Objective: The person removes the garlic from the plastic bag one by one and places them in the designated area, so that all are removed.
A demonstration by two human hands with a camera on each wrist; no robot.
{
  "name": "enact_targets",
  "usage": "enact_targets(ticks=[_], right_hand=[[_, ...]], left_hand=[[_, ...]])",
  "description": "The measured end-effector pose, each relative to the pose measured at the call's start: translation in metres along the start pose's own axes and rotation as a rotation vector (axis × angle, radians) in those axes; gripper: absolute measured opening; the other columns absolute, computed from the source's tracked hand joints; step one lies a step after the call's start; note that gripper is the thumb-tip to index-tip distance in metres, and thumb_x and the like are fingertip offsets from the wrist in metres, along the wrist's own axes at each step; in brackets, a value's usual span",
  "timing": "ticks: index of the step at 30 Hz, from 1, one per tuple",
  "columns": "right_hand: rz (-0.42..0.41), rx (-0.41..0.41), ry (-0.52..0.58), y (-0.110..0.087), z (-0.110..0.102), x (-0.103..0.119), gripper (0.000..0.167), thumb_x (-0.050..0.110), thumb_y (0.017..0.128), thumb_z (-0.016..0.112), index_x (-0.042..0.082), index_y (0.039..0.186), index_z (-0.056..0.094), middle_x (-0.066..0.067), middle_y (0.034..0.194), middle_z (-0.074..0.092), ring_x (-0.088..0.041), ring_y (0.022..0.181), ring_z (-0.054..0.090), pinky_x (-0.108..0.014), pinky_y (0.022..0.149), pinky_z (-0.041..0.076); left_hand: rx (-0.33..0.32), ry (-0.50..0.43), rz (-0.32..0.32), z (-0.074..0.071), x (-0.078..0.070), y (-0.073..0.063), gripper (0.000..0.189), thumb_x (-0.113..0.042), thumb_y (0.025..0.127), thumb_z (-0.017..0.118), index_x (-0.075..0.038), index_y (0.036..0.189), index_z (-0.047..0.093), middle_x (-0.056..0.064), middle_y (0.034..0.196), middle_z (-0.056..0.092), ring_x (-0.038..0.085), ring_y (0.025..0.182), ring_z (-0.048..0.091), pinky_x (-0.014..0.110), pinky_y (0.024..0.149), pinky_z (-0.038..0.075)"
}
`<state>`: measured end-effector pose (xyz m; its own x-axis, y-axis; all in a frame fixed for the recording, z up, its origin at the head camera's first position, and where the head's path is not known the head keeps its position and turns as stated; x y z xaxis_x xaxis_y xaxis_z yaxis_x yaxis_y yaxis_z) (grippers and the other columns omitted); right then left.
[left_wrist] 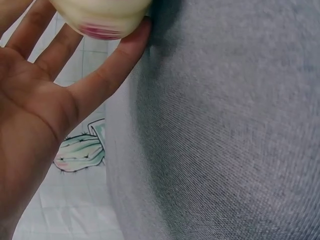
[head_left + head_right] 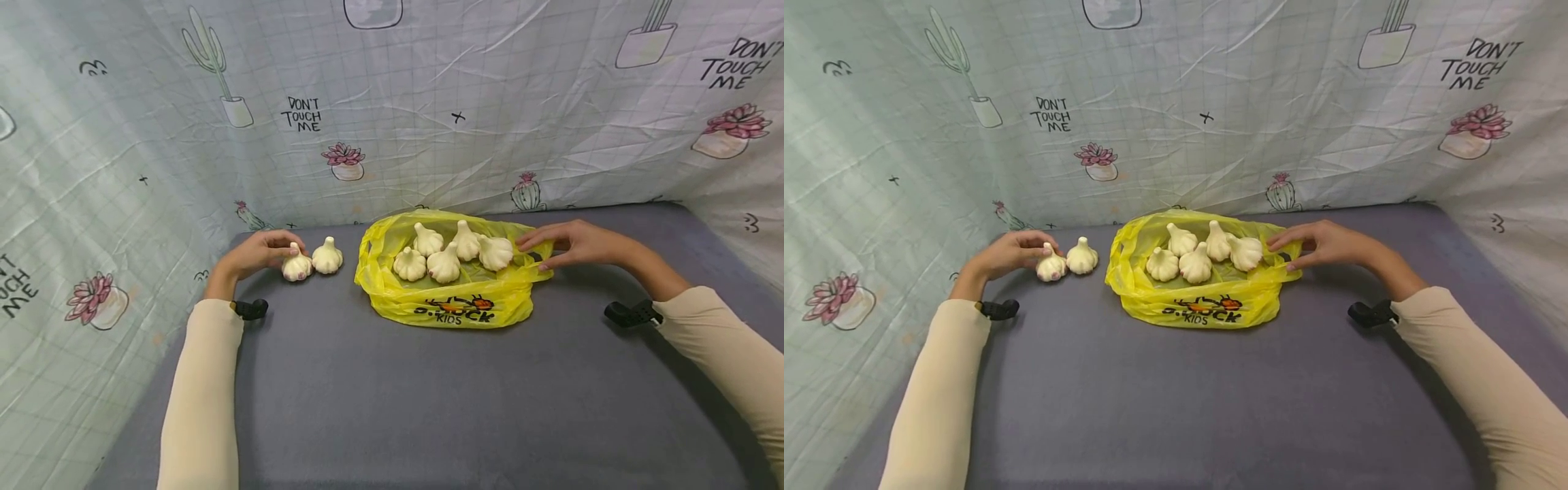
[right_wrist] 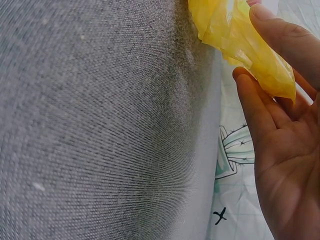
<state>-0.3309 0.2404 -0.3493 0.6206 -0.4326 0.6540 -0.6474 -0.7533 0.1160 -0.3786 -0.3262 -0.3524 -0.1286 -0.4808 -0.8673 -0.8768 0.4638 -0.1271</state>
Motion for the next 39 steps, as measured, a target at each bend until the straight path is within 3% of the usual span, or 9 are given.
enact_targets(ticks=[6,10,16,20,25,28,34,39], right_hand=[[0.007,0.001,-0.008,0.001,-0.001,-0.002,0.043,0.014,0.09,0.079,0.013,0.131,0.069,-0.013,0.144,0.058,0.01,0.13,0.045,-0.018,0.091,0.052],[0.008,0.003,-0.005,0.0,-0.001,-0.004,0.043,0.013,0.09,0.079,0.012,0.132,0.069,-0.015,0.145,0.057,0.01,0.129,0.046,-0.021,0.089,0.054],[-0.012,0.004,-0.02,0.001,-0.001,0.0,0.043,0.012,0.09,0.079,0.012,0.132,0.069,-0.015,0.144,0.058,0.009,0.131,0.044,-0.02,0.091,0.053],[-0.015,-0.015,-0.037,0.001,-0.004,0.004,0.043,0.012,0.089,0.08,0.014,0.131,0.07,-0.012,0.142,0.06,0.01,0.129,0.046,-0.02,0.088,0.053],[-0.03,-0.015,-0.033,0.001,-0.005,0.005,0.043,0.01,0.089,0.08,0.012,0.131,0.07,-0.012,0.143,0.059,0.009,0.131,0.045,-0.017,0.09,0.052],[-0.046,-0.015,-0.034,0.001,-0.005,0.007,0.043,0.009,0.089,0.08,0.011,0.131,0.07,-0.012,0.143,0.059,0.009,0.131,0.045,-0.016,0.09,0.051],[-0.065,-0.015,-0.033,0.0,-0.004,0.009,0.044,0.009,0.089,0.079,0.011,0.131,0.069,-0.011,0.143,0.059,0.009,0.132,0.044,-0.013,0.092,0.049],[-0.065,-0.018,-0.04,0.0,-0.005,0.01,0.044,0.008,0.088,0.08,0.011,0.131,0.069,-0.01,0.144,0.059,0.009,0.132,0.044,-0.014,0.092,0.049]], left_hand=[[0.059,0.03,0.014,0.001,-0.007,0.0,0.03,-0.018,0.103,0.063,0.001,0.126,0.065,0.014,0.124,0.069,0.022,0.112,0.066,0.041,0.085,0.057],[0.056,0.073,0.009,0.001,-0.012,-0.003,0.04,-0.019,0.102,0.065,-0.003,0.138,0.06,0.015,0.134,0.065,0.027,0.123,0.061,0.036,0.09,0.054],[-0.015,0.099,0.021,0.002,-0.027,-0.004,0.045,-0.024,0.102,0.065,-0.017,0.145,0.055,0.014,0.144,0.059,0.037,0.137,0.05,0.046,0.105,0.047],[-0.096,0.191,0.087,0.01,-0.053,-0.003,0.044,-0.03,0.105,0.059,-0.013,0.145,0.054,0.011,0.145,0.058,0.037,0.135,0.051,0.053,0.109,0.043],[-0.211,0.316,0.204,0.034,-0.095,-0.001,0.045,-0.026,0.105,0.059,-0.012,0.148,0.052,0.01,0.149,0.053,0.032,0.139,0.049,0.053,0.113,0.039],[-0.242,0.348,0.285,0.051,-0.12,0.001,0.045,-0.02,0.105,0.06,-0.014,0.149,0.051,0.008,0.151,0.052,0.029,0.14,0.048,0.052,0.115,0.037],[-0.169,0.383,0.449,0.093,-0.165,0.008,0.041,-0.02,0.105,0.059,-0.018,0.146,0.055,0.001,0.148,0.055,0.019,0.138,0.05,0.045,0.114,0.04],[-0.087,0.37,0.531,0.129,-0.184,0.025,0.04,-0.023,0.107,0.056,-0.016,0.146,0.055,0.0,0.147,0.056,0.015,0.139,0.049,0.044,0.114,0.041]])
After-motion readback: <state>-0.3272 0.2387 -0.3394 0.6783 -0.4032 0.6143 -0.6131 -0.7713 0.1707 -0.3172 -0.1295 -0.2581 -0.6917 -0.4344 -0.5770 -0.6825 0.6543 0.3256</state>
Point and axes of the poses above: each hand's wrist, its own y-axis towards the middle knuckle, its own z-axis out of the palm, x = y × z, the point moved 7 cm from there along y, towards the middle knuckle
